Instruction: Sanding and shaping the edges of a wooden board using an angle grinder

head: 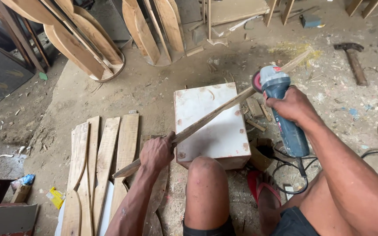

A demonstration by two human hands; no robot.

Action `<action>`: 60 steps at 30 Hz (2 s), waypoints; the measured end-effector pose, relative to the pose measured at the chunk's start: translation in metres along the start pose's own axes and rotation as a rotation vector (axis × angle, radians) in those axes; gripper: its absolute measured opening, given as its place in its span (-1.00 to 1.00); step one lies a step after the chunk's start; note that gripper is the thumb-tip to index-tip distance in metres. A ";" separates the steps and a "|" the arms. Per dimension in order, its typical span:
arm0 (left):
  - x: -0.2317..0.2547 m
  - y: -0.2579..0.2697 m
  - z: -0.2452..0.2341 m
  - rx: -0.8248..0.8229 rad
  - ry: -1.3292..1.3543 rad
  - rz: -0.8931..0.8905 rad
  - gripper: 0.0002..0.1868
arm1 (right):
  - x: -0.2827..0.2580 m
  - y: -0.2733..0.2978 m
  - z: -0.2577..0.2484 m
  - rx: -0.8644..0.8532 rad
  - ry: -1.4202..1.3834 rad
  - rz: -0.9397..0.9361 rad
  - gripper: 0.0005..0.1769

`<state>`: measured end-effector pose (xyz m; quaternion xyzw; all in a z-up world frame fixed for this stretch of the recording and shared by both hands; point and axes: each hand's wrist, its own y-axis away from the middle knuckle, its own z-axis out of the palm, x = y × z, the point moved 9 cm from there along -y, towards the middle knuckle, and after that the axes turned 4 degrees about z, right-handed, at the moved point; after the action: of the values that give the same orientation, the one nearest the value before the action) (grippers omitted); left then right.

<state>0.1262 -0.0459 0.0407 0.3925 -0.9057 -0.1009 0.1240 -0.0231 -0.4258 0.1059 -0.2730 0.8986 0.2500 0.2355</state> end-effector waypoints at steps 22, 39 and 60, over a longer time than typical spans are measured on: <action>-0.020 -0.007 0.013 -0.075 -0.111 -0.073 -0.60 | -0.065 0.056 0.059 -0.357 0.038 -0.206 -0.23; -0.024 -0.011 0.018 0.019 -0.168 -0.029 -0.84 | 0.009 -0.081 -0.050 -0.100 -0.022 0.128 -0.68; -0.050 -0.012 0.054 -0.166 -0.195 -0.099 -0.88 | 0.102 -0.203 -0.139 0.199 -0.196 0.091 -0.67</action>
<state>0.1511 -0.0129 -0.0215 0.4133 -0.8816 -0.2193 0.0623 -0.0147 -0.6917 0.0901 -0.1819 0.9030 0.1956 0.3364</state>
